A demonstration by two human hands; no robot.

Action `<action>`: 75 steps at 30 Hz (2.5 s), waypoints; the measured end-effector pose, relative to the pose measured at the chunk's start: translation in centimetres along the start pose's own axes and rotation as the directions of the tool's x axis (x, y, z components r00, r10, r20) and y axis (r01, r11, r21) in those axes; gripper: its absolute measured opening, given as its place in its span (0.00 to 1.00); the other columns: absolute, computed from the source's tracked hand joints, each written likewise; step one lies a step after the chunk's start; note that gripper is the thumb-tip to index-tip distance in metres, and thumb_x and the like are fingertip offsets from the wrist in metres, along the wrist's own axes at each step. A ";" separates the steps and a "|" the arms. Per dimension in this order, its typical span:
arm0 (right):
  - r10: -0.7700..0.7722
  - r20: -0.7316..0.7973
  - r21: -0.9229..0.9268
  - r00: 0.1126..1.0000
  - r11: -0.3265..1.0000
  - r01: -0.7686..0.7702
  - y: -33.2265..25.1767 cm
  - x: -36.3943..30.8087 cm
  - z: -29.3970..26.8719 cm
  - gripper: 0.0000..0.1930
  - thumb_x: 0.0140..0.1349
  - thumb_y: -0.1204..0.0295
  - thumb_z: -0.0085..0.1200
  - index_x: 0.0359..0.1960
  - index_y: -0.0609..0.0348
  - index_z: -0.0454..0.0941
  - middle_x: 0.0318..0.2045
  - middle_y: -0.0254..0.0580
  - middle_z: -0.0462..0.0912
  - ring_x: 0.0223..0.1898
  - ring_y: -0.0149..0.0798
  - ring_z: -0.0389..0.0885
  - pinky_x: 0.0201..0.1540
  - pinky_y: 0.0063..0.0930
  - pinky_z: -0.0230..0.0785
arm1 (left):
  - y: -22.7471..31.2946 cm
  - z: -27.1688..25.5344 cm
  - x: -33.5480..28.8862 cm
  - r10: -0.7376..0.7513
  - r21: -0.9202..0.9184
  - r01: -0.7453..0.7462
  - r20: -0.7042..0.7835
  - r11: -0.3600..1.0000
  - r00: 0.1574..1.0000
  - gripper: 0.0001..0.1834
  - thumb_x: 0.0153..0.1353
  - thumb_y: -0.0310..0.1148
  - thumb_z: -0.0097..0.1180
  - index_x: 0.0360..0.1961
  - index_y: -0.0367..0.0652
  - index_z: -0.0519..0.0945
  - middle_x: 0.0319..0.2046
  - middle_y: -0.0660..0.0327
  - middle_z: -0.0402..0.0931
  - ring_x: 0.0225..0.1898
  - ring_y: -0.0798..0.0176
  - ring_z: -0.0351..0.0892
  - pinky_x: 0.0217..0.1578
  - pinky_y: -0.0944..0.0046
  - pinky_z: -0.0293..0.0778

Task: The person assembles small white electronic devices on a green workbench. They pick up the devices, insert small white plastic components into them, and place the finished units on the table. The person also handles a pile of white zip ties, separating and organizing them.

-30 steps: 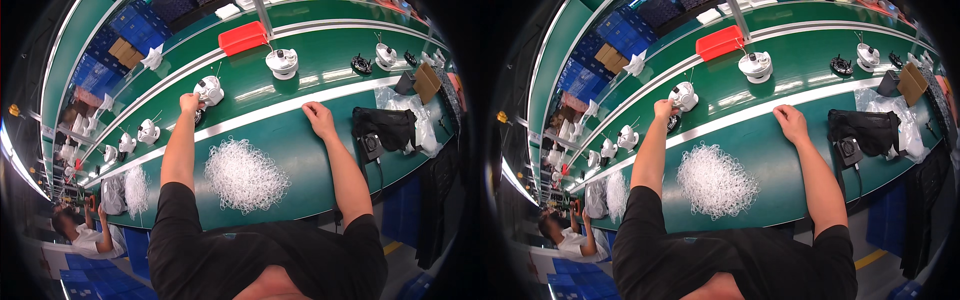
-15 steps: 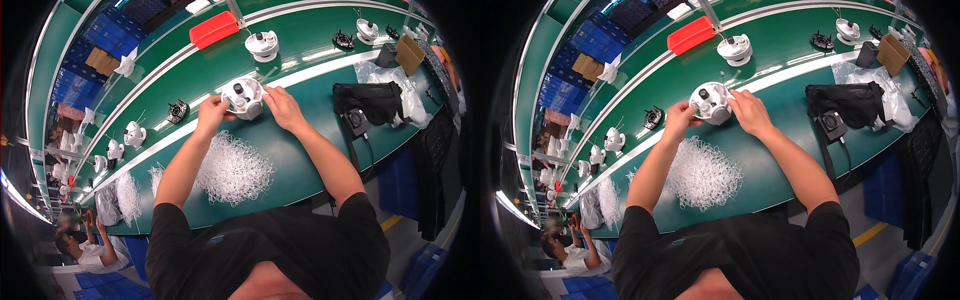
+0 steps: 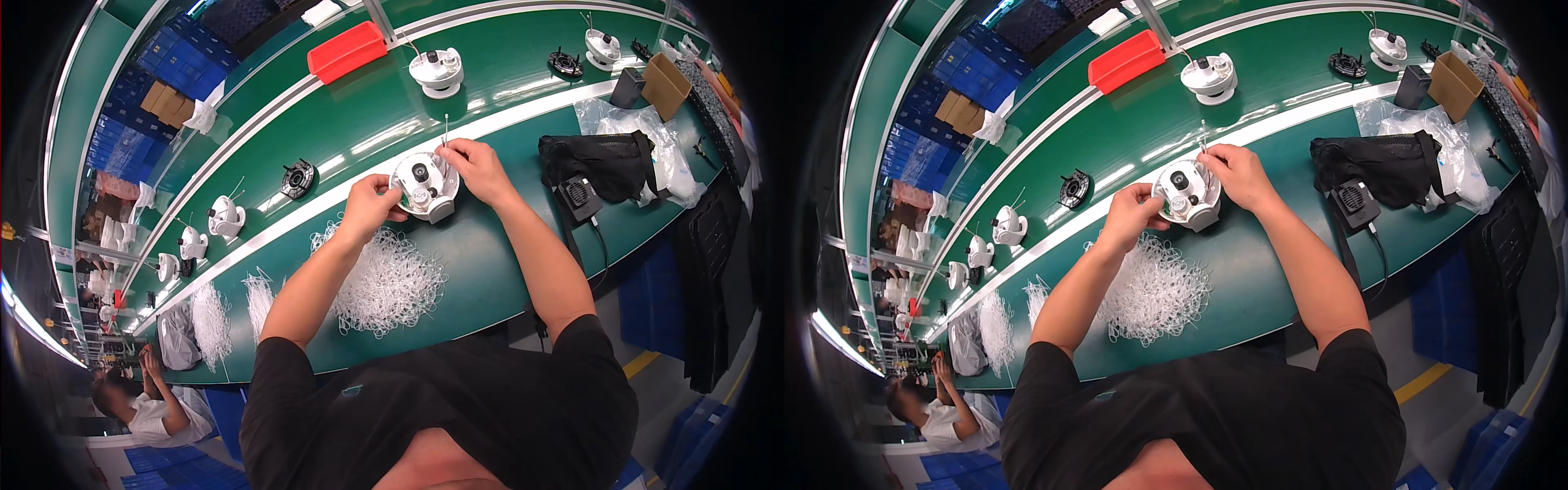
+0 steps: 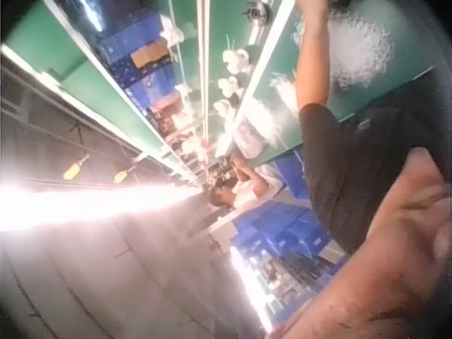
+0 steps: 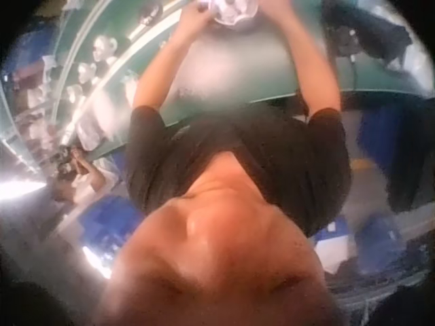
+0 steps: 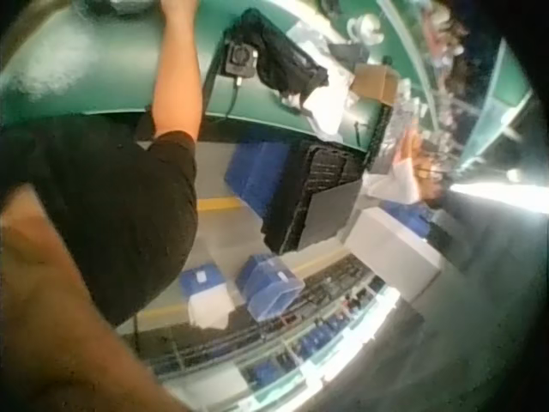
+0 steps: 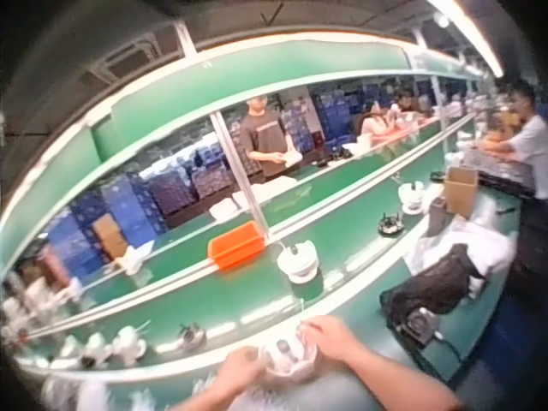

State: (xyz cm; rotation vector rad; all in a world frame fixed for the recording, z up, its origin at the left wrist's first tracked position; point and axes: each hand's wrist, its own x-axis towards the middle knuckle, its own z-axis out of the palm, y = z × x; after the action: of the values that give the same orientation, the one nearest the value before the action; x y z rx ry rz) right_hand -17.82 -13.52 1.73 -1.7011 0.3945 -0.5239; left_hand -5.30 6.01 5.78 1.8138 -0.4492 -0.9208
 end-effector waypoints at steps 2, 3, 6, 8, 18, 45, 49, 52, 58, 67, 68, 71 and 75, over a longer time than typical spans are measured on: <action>0.001 0.046 0.046 0.999 0.999 -0.003 0.0 0.1 -0.3 0.13 0.61 0.70 0.61 0.44 0.67 0.82 0.28 0.37 0.79 0.28 0.28 0.74 0.35 0.26 0.71 | -0.6 -0.1 0.0 -0.016 -0.021 0.016 0.016 1.000 1.000 0.17 0.60 0.23 0.55 0.49 0.24 0.75 0.36 0.52 0.82 0.28 0.62 0.85 0.28 0.68 0.84; 0.001 0.068 0.070 0.998 0.998 -0.006 0.0 0.1 -0.4 0.14 0.59 0.72 0.63 0.45 0.68 0.82 0.28 0.34 0.79 0.27 0.26 0.73 0.34 0.24 0.70 | -0.6 -0.1 -0.1 -0.018 -0.018 0.019 0.017 1.000 1.000 0.17 0.60 0.23 0.55 0.49 0.24 0.75 0.36 0.52 0.82 0.28 0.62 0.85 0.28 0.68 0.84; -0.033 0.073 -0.017 0.997 0.999 0.034 0.0 0.0 -0.7 0.17 0.58 0.73 0.64 0.47 0.69 0.81 0.29 0.28 0.78 0.28 0.20 0.69 0.33 0.19 0.67 | -0.4 0.0 -0.3 -0.025 -0.016 0.025 0.017 1.000 1.000 0.17 0.60 0.22 0.54 0.49 0.24 0.75 0.36 0.52 0.82 0.28 0.63 0.84 0.29 0.68 0.84; 0.028 0.063 -0.025 0.998 0.999 -0.026 -0.6 -0.2 -0.5 0.18 0.58 0.73 0.65 0.48 0.68 0.81 0.28 0.27 0.77 0.28 0.20 0.69 0.33 0.19 0.67 | -0.5 -0.1 -0.5 -0.028 -0.026 0.028 0.013 0.999 1.000 0.17 0.60 0.22 0.54 0.49 0.24 0.75 0.36 0.52 0.82 0.28 0.63 0.84 0.29 0.68 0.84; -0.005 -0.059 -0.218 0.998 0.976 -0.008 0.4 -0.5 0.4 0.15 0.63 0.68 0.61 0.42 0.71 0.84 0.39 0.42 0.85 0.40 0.31 0.81 0.45 0.26 0.72 | -0.7 0.0 -0.6 -0.008 -0.015 0.008 0.007 1.000 1.000 0.17 0.58 0.22 0.55 0.49 0.24 0.76 0.34 0.54 0.82 0.28 0.64 0.84 0.29 0.69 0.84; -0.183 0.039 -0.308 0.982 0.933 0.186 -3.0 -0.5 1.0 0.12 0.67 0.74 0.49 0.49 0.62 0.80 0.33 0.52 0.82 0.36 0.52 0.81 0.40 0.42 0.72 | 5.2 1.4 1.7 0.423 -0.138 -0.420 -0.011 0.897 0.906 0.12 0.67 0.25 0.58 0.48 0.28 0.76 0.39 0.49 0.83 0.36 0.62 0.86 0.36 0.66 0.83; -0.208 0.032 -0.370 0.978 0.906 0.205 -3.2 -0.5 1.1 0.08 0.66 0.73 0.51 0.41 0.62 0.79 0.34 0.55 0.81 0.37 0.60 0.79 0.39 0.49 0.70 | 5.1 1.7 1.8 0.416 -0.094 -0.412 0.023 0.906 0.909 0.10 0.65 0.25 0.60 0.45 0.30 0.79 0.35 0.54 0.84 0.34 0.66 0.85 0.35 0.69 0.82; -0.253 0.046 -0.371 0.966 0.894 0.252 -3.2 -0.6 1.3 0.08 0.66 0.72 0.51 0.40 0.63 0.79 0.34 0.55 0.80 0.37 0.61 0.79 0.38 0.50 0.70 | 4.9 1.6 2.0 0.426 -0.004 -0.427 0.043 0.904 0.904 0.08 0.63 0.25 0.63 0.41 0.33 0.83 0.32 0.60 0.84 0.32 0.72 0.82 0.33 0.72 0.79; -0.253 0.069 -0.191 0.965 0.946 0.262 -3.0 -0.5 1.3 0.09 0.67 0.74 0.49 0.44 0.63 0.79 0.33 0.52 0.81 0.35 0.53 0.82 0.38 0.42 0.73 | 4.6 1.0 3.2 0.433 0.184 -0.446 0.105 0.876 0.895 0.06 0.61 0.26 0.66 0.38 0.36 0.85 0.29 0.65 0.83 0.29 0.77 0.77 0.30 0.74 0.74; -0.069 0.056 0.059 0.996 0.996 0.066 -2.8 -0.6 1.6 0.11 0.68 0.71 0.54 0.44 0.66 0.79 0.34 0.42 0.83 0.36 0.35 0.82 0.40 0.30 0.74 | 3.8 0.9 3.9 0.310 0.235 -0.327 0.105 0.915 0.945 0.07 0.61 0.29 0.67 0.36 0.35 0.84 0.29 0.65 0.83 0.27 0.76 0.76 0.27 0.72 0.73; -0.142 0.001 0.003 0.990 0.990 0.142 -2.5 -0.5 1.7 0.11 0.68 0.71 0.54 0.44 0.66 0.79 0.34 0.41 0.83 0.36 0.34 0.81 0.41 0.29 0.73 | 4.0 1.1 3.8 0.293 0.260 -0.310 0.105 0.915 0.950 0.07 0.61 0.29 0.66 0.36 0.35 0.84 0.29 0.65 0.83 0.27 0.76 0.76 0.26 0.71 0.73; -0.210 -0.125 0.005 0.970 0.977 0.212 -1.5 -0.1 2.2 0.11 0.69 0.69 0.54 0.43 0.66 0.79 0.33 0.37 0.82 0.38 0.30 0.79 0.42 0.27 0.72 | 3.4 1.2 4.1 0.428 0.417 -0.449 0.147 0.791 0.892 0.06 0.60 0.27 0.65 0.34 0.36 0.83 0.29 0.62 0.83 0.27 0.71 0.78 0.28 0.67 0.74; 0.103 -0.137 0.402 0.985 0.915 -0.040 -0.4 0.6 2.0 0.12 0.70 0.67 0.51 0.40 0.66 0.80 0.33 0.33 0.82 0.37 0.28 0.77 0.40 0.27 0.70 | 1.9 0.7 5.1 0.708 0.588 -0.717 0.318 0.375 0.630 0.05 0.56 0.24 0.64 0.35 0.39 0.83 0.30 0.57 0.80 0.31 0.57 0.81 0.34 0.60 0.76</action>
State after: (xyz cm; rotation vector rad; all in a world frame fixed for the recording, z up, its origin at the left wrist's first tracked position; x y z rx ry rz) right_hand -16.26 -12.12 1.92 -1.2511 0.4281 -0.6380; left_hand -2.38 1.42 5.36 1.9027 -1.6280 -0.0991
